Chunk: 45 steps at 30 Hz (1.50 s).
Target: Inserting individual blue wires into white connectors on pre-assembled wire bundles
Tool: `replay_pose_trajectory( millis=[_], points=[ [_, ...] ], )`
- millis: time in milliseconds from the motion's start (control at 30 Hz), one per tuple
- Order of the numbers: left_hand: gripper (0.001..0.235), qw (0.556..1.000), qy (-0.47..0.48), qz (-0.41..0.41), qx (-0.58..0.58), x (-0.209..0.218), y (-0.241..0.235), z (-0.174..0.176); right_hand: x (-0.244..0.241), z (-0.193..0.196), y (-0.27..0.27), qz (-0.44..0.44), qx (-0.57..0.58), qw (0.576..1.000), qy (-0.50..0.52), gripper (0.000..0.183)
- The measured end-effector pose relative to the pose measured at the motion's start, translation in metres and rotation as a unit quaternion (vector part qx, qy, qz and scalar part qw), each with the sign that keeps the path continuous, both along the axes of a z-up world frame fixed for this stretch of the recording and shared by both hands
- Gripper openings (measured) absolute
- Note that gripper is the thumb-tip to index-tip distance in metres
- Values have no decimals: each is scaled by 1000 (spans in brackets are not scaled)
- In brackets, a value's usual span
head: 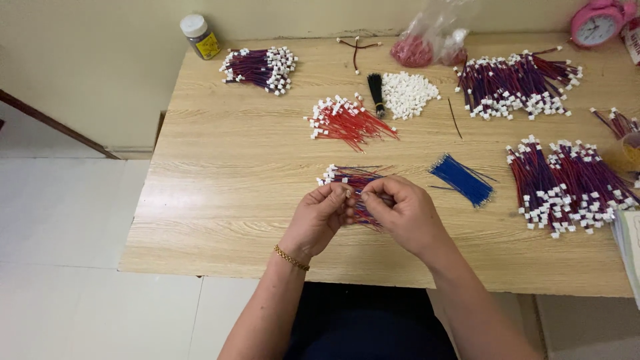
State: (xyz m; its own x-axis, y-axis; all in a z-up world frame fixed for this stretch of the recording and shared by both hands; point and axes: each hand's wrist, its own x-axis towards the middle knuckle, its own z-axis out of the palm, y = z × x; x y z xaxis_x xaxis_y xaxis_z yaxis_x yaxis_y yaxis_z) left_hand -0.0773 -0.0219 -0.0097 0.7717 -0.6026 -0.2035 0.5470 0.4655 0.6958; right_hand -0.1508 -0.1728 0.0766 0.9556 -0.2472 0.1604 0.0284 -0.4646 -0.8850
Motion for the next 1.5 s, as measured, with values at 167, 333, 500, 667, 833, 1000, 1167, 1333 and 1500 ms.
replay_pose_trajectory(
  millis=[167,333,500,667,833,1000,1167,1333,1500],
  points=[
    [21,1000,8,-7,-17,-3,-2,4,1,2,-1,4,-4,1000,-3,6],
    [22,1000,2,-4,-10,-4,2,9,5,11,4,38,-21,999,7,8],
    [21,1000,-11,8,6,-4,7,10,3,20,11,30,-35,999,15,9],
    [20,999,-28,21,23,-6,7,14,6,19,11,29,-36,999,15,10],
    [20,998,-37,35,32,-11,8,14,-1,20,14,22,-50,998,20,9],
    [20,998,-38,33,42,-15,10,7,-6,17,17,5,-53,998,23,8],
    [19,995,-67,34,60,-18,9,3,-8,11,17,7,-107,994,18,6],
    [18,992,-91,50,72,-17,6,-2,-9,8,19,5,-143,989,19,7],
    [18,992,-86,74,59,-17,3,-10,-2,-5,16,41,-27,999,-1,8]
  ],
)
